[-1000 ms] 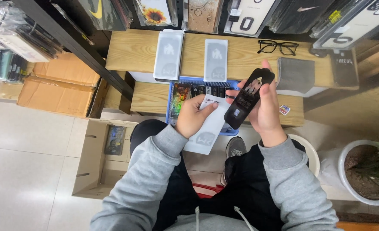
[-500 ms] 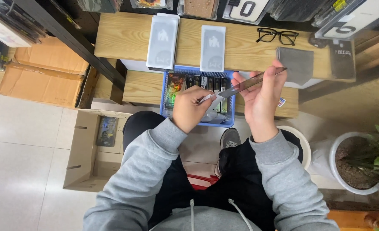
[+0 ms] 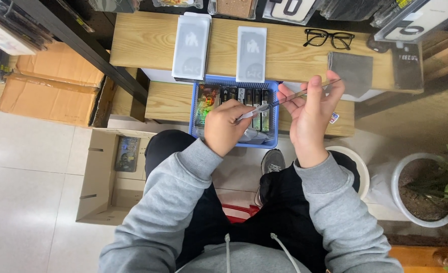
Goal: The person removes a black phone case from a white sleeve, wipes it with a cloth, and places it back into the sleeve. They repeat this process with a second identical case, then place both packaged cases into a blue basket.
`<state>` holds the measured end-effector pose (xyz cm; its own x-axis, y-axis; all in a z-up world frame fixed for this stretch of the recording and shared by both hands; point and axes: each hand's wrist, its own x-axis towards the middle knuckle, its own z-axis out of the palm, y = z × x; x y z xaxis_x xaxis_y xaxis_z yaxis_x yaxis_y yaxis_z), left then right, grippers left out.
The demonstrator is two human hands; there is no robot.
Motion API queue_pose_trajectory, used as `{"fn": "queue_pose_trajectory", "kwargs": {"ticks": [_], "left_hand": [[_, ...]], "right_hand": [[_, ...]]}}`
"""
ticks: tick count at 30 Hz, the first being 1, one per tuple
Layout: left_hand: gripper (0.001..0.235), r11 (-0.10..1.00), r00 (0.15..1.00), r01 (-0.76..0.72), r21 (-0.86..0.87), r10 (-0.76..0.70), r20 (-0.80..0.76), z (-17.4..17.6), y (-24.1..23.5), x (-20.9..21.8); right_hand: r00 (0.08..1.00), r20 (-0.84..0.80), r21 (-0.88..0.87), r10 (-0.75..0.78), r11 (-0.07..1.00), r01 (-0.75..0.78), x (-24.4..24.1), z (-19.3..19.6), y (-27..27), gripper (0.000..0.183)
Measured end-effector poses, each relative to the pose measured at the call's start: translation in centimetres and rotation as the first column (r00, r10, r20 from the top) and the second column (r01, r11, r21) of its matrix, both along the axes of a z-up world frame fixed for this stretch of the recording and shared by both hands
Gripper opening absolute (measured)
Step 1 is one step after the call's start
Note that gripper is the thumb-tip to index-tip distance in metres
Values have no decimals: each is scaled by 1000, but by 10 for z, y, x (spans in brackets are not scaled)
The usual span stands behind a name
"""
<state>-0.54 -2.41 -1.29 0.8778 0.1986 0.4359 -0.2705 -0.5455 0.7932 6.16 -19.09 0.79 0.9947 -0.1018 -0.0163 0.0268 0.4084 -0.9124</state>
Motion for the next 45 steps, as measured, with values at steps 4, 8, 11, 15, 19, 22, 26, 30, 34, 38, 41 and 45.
{"fn": "queue_pose_trajectory", "kwargs": {"ticks": [4, 8, 11, 15, 19, 22, 26, 30, 34, 38, 41, 45], "left_hand": [[18, 999, 1000, 26, 39, -26, 1, -7, 2, 1], [16, 996, 1000, 11, 86, -13, 22, -3, -1, 0], [14, 993, 999, 6, 116, -10, 32, -1, -4, -2], [10, 994, 1000, -5, 105, 7, -16, 3, -6, -2], [4, 999, 998, -14, -29, 13, -64, -14, -5, 4], [4, 966, 993, 2, -260, -32, -110, -26, 0, 9], [11, 853, 959, -25, -522, -127, -252, 0, 0, 4], [14, 761, 926, -38, -647, -217, -309, 17, 0, 0], [13, 717, 924, -21, -697, -252, -288, 11, 1, 3], [12, 688, 917, -17, -726, -278, -285, 7, 3, 2], [18, 670, 912, 36, -741, -325, -249, 15, 8, 3], [20, 701, 870, 112, -705, -412, -271, 19, 8, -1]], "right_hand": [[999, 44, -12, 10, 1000, -10, -5, 1, 8, 49], [984, 180, -160, 13, 987, 16, -10, 4, 10, 49], [952, 305, -264, 17, 962, 68, -12, 2, 13, 53], [893, 442, -375, 80, 921, 103, -7, -8, 13, 64], [874, 428, -490, 232, 872, 8, -11, -7, 11, 58], [818, 415, -637, 398, 769, -51, -12, -1, 7, 42], [751, 332, -803, 570, 589, -92, -18, 5, 4, 46], [798, 225, -798, 559, 575, -178, -27, 8, 0, 51], [813, 172, -680, 556, 664, -310, -20, 1, 2, 39], [810, 126, -626, 572, 680, -382, -20, 2, 2, 27], [828, 148, -600, 541, 715, -359, -18, 7, 4, 28], [869, 205, -554, 450, 785, -276, -17, 6, 0, 33]]}}
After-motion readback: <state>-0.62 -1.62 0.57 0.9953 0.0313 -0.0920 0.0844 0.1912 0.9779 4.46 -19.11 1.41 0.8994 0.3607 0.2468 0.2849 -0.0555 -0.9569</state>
